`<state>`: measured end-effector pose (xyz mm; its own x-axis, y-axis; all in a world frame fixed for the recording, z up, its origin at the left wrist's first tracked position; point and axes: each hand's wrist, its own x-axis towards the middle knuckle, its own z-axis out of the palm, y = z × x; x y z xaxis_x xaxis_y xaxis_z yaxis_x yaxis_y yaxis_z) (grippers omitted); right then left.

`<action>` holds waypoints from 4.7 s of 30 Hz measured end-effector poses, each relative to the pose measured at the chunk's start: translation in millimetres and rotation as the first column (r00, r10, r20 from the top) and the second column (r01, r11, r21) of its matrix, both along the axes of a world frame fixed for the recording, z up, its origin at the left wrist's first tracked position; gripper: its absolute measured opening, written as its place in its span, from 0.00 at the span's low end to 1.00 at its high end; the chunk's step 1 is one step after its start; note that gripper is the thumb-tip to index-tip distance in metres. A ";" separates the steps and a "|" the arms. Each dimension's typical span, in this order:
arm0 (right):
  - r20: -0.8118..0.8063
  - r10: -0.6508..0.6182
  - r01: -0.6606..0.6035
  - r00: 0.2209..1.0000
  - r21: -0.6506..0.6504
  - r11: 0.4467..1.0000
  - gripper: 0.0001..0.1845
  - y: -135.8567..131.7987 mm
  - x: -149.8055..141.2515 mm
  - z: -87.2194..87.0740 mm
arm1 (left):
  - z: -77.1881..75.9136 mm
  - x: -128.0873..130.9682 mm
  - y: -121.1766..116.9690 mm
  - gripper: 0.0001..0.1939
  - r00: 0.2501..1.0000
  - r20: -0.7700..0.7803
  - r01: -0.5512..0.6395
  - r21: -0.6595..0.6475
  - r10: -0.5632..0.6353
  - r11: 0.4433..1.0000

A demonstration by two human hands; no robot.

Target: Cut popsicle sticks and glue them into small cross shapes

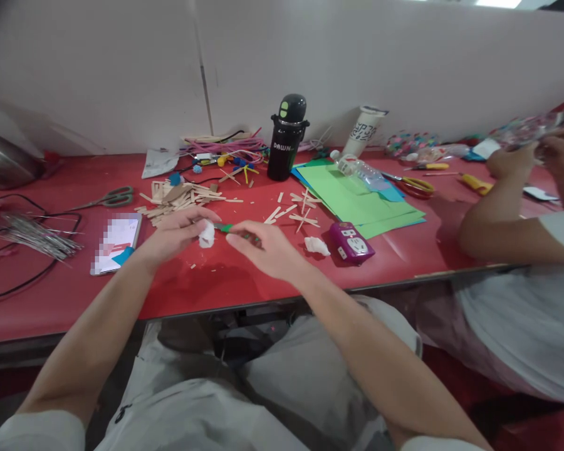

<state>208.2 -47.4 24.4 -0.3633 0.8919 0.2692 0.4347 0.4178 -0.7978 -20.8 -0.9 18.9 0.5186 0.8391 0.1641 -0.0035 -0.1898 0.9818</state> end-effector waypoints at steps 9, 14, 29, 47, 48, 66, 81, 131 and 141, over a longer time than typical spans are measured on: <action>-0.068 0.045 -0.039 0.997 0.082 0.996 0.12 8.1 -23.9 -18.0 | -7.6 11.3 2.3 0.14 0.994 -0.098 -0.026 0.238 0.051 0.971; -0.367 -0.074 0.054 0.927 -0.064 0.996 0.13 13.1 -25.6 -26.5 | 2.6 24.1 -8.4 0.09 0.986 -0.042 -0.148 0.236 0.162 0.960; -0.293 0.141 -0.177 0.946 -0.102 0.979 0.10 -27.3 -24.2 -11.4 | -27.1 28.3 -95.3 0.17 0.787 0.452 -0.252 -0.388 0.421 0.886; -0.215 0.067 -0.098 0.974 -0.137 0.986 0.07 -30.6 -10.0 -15.1 | -25.8 35.7 -94.4 0.16 0.936 0.323 -0.048 -0.276 0.140 0.960; -0.210 0.076 -0.107 0.975 -0.141 0.984 0.07 -30.8 -9.7 -14.8 | -26.8 34.3 -93.4 0.16 0.945 0.306 -0.031 -0.257 0.112 0.966; -0.261 0.222 -0.279 0.939 -0.203 0.939 0.09 -32.1 -21.0 -32.5 | -37.6 6.0 -85.7 0.12 0.985 0.139 -0.084 -0.103 0.098 0.991; -0.075 0.103 -0.110 0.992 -0.098 0.989 0.10 -16.2 -20.6 -33.8 | -18.5 -21.1 -75.0 0.24 0.865 -0.147 -0.482 0.027 0.481 0.876; 0.407 0.142 -0.252 0.902 0.229 0.940 0.21 163.0 -144.9 -40.7 | -14.3 -114.1 59.5 0.10 0.325 -0.855 -0.114 0.388 0.404 0.914; 0.535 0.116 -0.189 0.837 0.084 0.978 0.40 214.7 -168.8 -31.9 | -14.9 -125.7 59.3 0.11 0.396 -0.789 -0.173 0.438 0.469 0.882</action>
<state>39.4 167.2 -7.5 -0.6107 0.7846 0.1066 0.6949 0.5956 -0.4031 -146.5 58.5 3.9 0.2085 0.9776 0.0286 0.9168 -0.2056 0.3423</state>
